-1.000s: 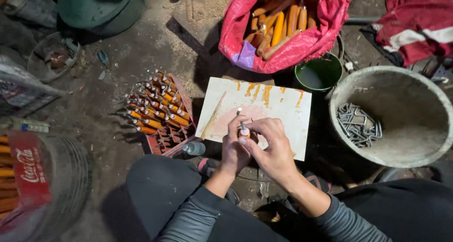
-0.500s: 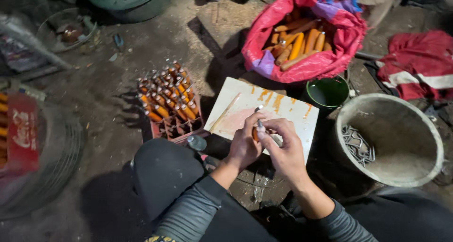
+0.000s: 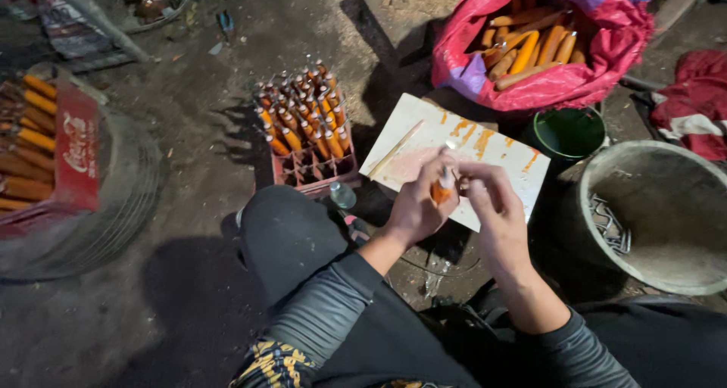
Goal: The person assembles orange-handled tools by inserting metal tips into the handle ends. They use a small hammer to tap the tips into place and a metal rod to adjust or seat the tips. Completed tools are placed into a red crate, and additional handles are taken from a pink sack.
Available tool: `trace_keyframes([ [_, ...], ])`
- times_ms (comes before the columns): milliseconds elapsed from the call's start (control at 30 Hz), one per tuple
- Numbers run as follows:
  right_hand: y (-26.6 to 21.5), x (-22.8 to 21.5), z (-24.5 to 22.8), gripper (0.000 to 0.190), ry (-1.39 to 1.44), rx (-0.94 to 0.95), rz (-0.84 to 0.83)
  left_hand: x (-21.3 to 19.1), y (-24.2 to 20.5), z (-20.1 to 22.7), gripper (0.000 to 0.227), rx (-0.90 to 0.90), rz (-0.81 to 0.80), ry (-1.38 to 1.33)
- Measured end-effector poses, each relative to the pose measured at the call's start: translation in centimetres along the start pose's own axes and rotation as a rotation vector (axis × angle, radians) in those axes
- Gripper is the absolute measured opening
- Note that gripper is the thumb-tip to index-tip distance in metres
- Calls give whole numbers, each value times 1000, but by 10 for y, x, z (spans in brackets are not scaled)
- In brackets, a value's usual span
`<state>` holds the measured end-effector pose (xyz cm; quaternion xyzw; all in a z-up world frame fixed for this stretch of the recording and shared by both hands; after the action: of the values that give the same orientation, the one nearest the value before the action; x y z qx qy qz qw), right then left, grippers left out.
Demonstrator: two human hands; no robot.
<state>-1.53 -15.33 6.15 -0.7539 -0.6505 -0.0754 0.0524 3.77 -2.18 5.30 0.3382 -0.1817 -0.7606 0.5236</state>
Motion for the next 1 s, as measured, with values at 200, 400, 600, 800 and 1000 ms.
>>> trace_keyframes([
  [200, 13, 28, 92, 55, -89, 296, -101, -19, 6, -22, 81, -249, 255, -542],
  [400, 6, 52, 109, 45, 47, 411, -223, -15, 11, -23, 101, -369, 208, -736],
  [600, 16, 58, 64, 34, 139, 444, -141, -25, 10, -23, 97, -383, 121, -618],
  [800, 20, 55, 59, 24, 137, 531, -138, -42, 6, -48, 74, -447, 330, -628],
  [1000, 23, 51, 62, 20, 109, 521, -119, -39, 2, -65, 47, -522, 384, -584],
])
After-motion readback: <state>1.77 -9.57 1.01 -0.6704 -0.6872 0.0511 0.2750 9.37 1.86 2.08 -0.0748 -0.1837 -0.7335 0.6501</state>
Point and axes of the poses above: each hand's wrist, its own y-axis towards the middle knuckle, its own x-axis out of the palm, z = x × y, the point moved 8 cm from there along y, towards the middle knuckle, and after that the axes turned 11 degrees about x, right-handed, at the moved point
